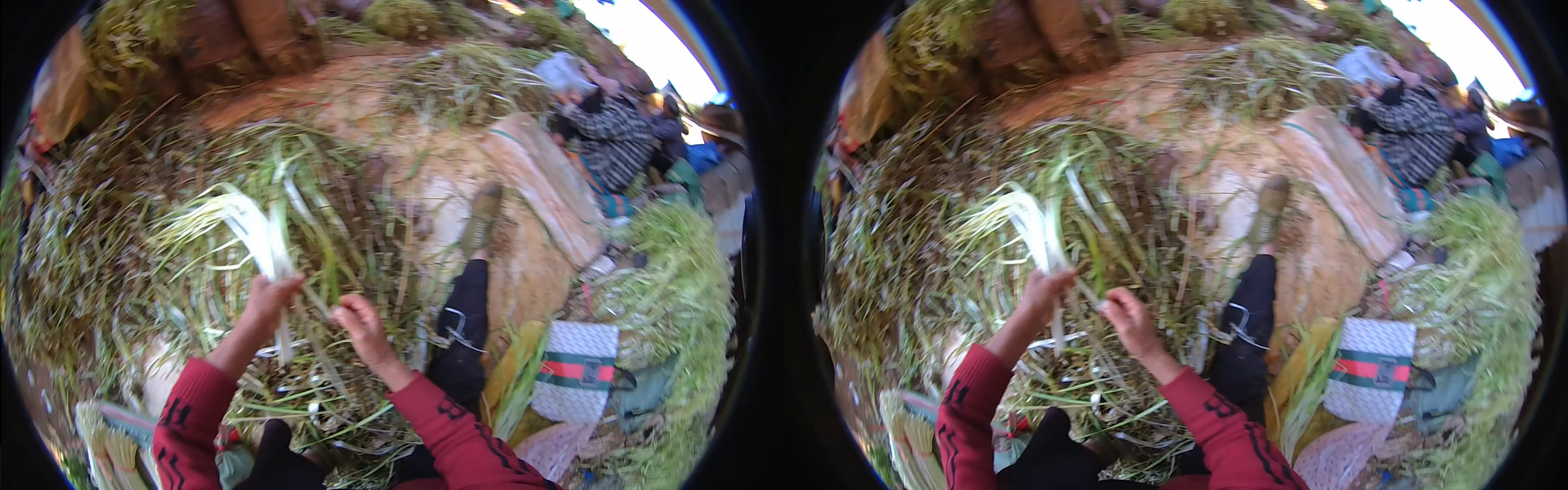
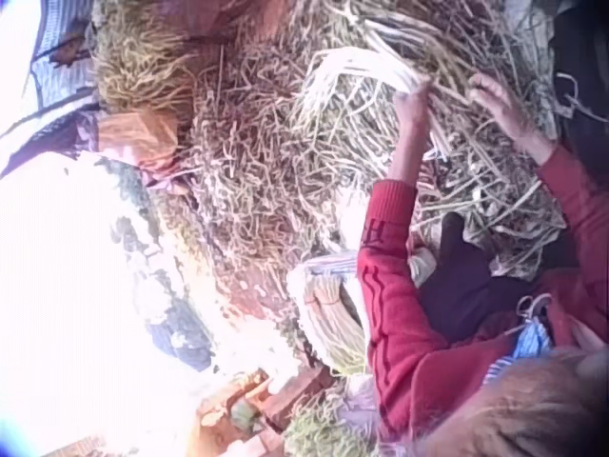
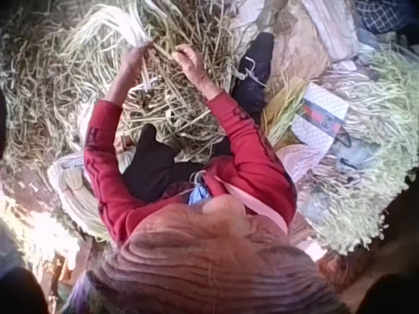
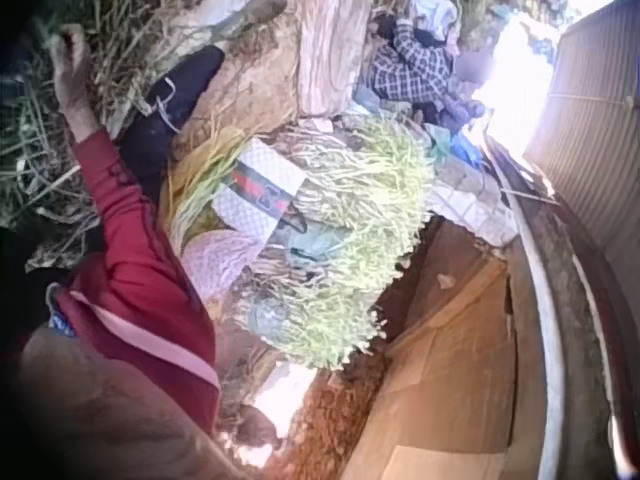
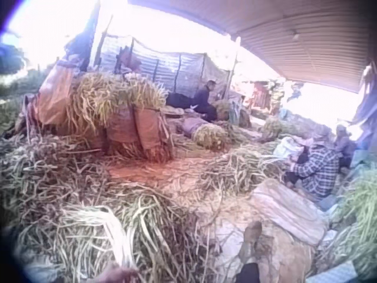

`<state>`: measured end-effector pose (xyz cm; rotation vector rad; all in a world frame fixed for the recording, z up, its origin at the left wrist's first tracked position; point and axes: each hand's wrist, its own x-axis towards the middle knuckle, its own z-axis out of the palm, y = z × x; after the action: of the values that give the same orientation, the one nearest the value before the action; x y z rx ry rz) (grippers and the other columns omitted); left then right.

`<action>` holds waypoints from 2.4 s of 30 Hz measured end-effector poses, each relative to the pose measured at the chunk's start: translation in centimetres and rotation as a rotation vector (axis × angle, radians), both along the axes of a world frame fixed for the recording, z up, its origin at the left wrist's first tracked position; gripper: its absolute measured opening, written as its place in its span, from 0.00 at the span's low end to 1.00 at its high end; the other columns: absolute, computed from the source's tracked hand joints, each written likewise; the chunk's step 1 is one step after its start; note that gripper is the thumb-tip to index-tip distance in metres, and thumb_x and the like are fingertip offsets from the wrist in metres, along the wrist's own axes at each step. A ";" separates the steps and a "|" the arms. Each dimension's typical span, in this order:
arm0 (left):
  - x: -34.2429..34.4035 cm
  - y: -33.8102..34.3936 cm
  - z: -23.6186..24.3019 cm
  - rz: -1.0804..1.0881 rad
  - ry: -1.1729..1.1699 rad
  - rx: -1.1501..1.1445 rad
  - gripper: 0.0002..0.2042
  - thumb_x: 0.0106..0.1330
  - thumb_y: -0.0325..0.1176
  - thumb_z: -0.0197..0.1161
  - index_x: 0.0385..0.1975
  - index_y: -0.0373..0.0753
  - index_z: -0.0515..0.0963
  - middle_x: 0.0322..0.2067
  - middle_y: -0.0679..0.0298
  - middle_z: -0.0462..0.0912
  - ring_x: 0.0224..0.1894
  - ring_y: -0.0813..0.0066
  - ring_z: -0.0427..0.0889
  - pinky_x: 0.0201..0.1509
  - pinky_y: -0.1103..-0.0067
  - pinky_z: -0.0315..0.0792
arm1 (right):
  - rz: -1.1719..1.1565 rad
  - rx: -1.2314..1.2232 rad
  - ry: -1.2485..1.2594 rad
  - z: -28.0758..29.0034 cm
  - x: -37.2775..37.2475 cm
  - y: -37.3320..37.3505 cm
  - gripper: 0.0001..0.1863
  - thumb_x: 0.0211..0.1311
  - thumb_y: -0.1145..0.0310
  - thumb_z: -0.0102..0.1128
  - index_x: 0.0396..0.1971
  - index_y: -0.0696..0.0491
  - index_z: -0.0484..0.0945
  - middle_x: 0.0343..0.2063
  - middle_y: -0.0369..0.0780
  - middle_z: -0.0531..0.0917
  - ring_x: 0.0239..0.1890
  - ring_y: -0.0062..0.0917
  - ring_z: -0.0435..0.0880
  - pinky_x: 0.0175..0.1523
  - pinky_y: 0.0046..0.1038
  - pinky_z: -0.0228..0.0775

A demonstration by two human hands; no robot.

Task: The person sits on the ground and sorts long, pale plant stalks from a large pile, aligning them into bundles and securing them with red ties. The person places the finished bundles into a green plastic container.

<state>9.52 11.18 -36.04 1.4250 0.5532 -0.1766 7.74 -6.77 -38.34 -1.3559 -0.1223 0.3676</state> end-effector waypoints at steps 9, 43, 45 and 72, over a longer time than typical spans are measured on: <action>-1.7 -2.2 2.4 -0.107 -0.120 0.068 0.06 0.55 0.31 0.62 0.25 0.36 0.76 0.15 0.70 0.73 0.13 0.86 0.66 0.15 0.87 0.58 | 0.058 -0.156 -0.137 3.3 3.5 2.7 0.13 0.54 0.64 0.59 0.34 0.58 0.77 0.29 0.36 0.80 0.32 0.15 0.74 0.37 0.19 0.68; -3.6 3.8 4.5 -0.125 -0.186 -0.054 0.08 0.55 0.34 0.62 0.31 0.38 0.75 0.14 0.73 0.69 0.13 0.87 0.61 0.16 0.88 0.55 | 0.540 0.150 0.481 2.8 4.6 5.7 0.12 0.56 0.55 0.55 0.30 0.48 0.73 0.20 0.30 0.74 0.22 0.15 0.75 0.25 0.20 0.66; -3.7 3.5 4.3 -0.117 -0.241 -0.078 0.07 0.55 0.33 0.62 0.29 0.38 0.75 0.15 0.74 0.70 0.14 0.87 0.62 0.17 0.88 0.56 | 0.507 0.156 0.475 3.0 4.3 5.8 0.11 0.57 0.56 0.53 0.30 0.48 0.73 0.21 0.30 0.75 0.21 0.15 0.74 0.25 0.19 0.66; -6.5 -1.3 5.5 -0.053 -0.469 -0.019 0.05 0.54 0.30 0.64 0.22 0.36 0.76 0.18 0.71 0.76 0.20 0.86 0.70 0.24 0.85 0.65 | 0.113 -1.008 -0.665 4.3 -0.4 0.7 0.12 0.59 0.62 0.45 0.26 0.56 0.66 0.20 0.44 0.73 0.24 0.40 0.74 0.27 0.38 0.65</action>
<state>3.01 9.84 -30.58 1.4036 0.1279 0.1107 7.34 -6.09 -34.07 -2.4443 -0.6285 0.0297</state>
